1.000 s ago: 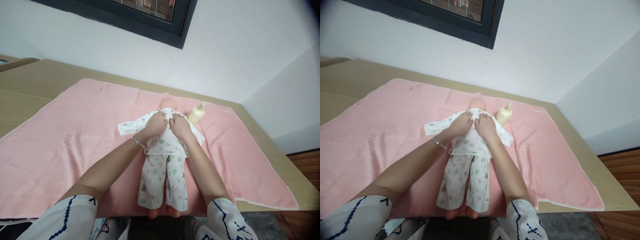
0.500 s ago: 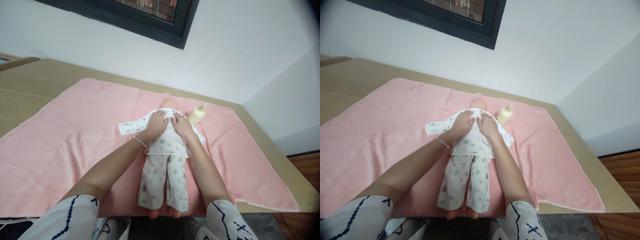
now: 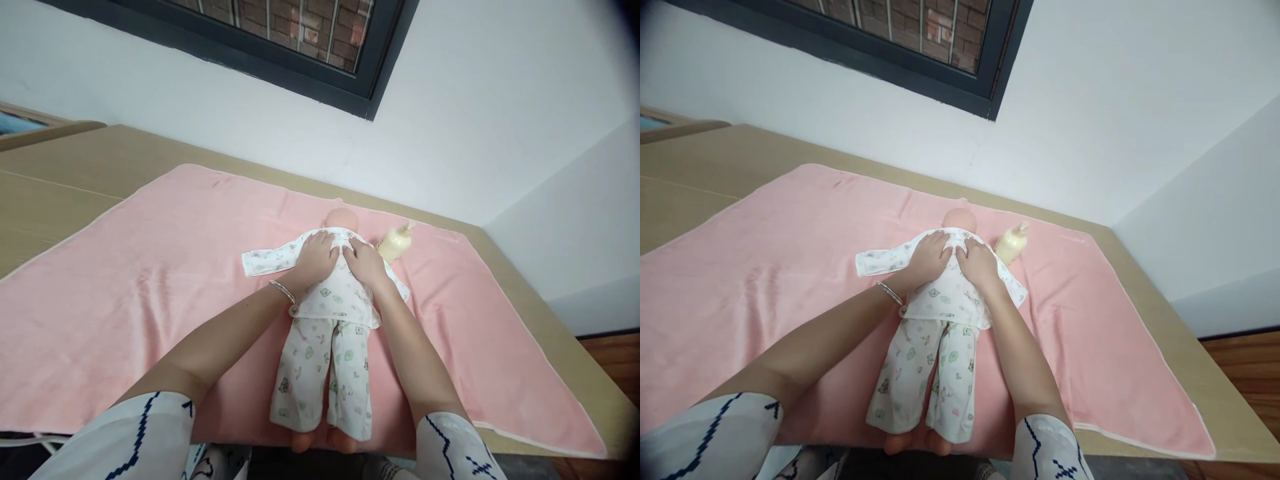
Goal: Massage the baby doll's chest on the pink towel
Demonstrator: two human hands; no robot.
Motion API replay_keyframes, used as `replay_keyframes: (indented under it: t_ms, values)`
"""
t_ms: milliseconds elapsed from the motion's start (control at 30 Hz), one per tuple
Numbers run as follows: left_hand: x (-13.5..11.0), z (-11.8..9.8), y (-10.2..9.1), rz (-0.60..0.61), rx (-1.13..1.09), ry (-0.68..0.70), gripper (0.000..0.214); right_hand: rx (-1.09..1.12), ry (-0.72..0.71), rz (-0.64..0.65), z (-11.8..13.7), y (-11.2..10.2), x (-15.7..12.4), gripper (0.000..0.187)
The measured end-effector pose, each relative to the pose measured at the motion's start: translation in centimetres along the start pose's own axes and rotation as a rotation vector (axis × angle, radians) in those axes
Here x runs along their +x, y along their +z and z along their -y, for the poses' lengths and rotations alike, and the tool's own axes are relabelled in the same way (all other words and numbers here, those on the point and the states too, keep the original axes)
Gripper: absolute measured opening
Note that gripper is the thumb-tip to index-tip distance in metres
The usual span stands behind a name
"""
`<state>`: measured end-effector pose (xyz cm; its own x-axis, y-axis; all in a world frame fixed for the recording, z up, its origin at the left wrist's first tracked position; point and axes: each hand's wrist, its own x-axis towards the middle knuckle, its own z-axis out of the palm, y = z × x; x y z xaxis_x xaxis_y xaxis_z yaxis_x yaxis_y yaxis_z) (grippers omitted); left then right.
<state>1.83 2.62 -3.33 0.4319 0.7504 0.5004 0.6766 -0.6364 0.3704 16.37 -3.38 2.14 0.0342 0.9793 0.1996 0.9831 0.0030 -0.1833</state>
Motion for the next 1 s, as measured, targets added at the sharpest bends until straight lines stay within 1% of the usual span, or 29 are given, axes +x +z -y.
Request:
replay_keyframes:
  t_ms: [200, 367, 500, 600, 667, 733, 867, 933, 1000]
  values:
    - [0.0, -0.1, -0.4, 0.02, -0.016, -0.019, 0.046, 0.043, -0.018, -0.023, -0.2, 0.5, -0.1, 0.045]
    - [0.6, 0.0, -0.9, 0.091, -0.062, -0.073, 0.045, 0.063, -0.01, 0.003, -0.4, 0.7, -0.1, 0.051]
    - [1.0, 0.1, -1.4, 0.163, -0.099, -0.102, 0.044, -0.008, 0.027, 0.018, 0.8, 0.6, -0.9, 0.052]
    - [0.9, 0.0, -1.7, 0.168, -0.072, -0.09, 0.041, -0.093, 0.07, -0.014, 2.3, 0.4, -1.8, 0.051]
    - [0.8, -0.2, -1.9, 0.155, -0.035, -0.073, 0.039, -0.107, 0.069, -0.015, 2.7, 0.3, -2.1, 0.05]
    - [0.6, -0.5, -2.0, 0.138, 0.009, -0.059, 0.038, -0.069, 0.047, 0.001, 2.4, 0.3, -1.8, 0.05]
    - [-0.3, -2.0, -2.1, 0.092, 0.122, -0.015, 0.035, 0.071, 0.035, 0.066, 0.4, 0.8, -0.4, 0.055]
    - [-0.9, -3.0, -2.3, 0.084, 0.175, 0.023, 0.033, 0.1, 0.048, 0.082, -0.3, 1.0, 0.1, 0.057]
    - [-1.3, -3.8, -2.6, 0.081, 0.202, 0.061, 0.033, 0.092, 0.047, 0.07, -0.4, 1.0, 0.1, 0.056]
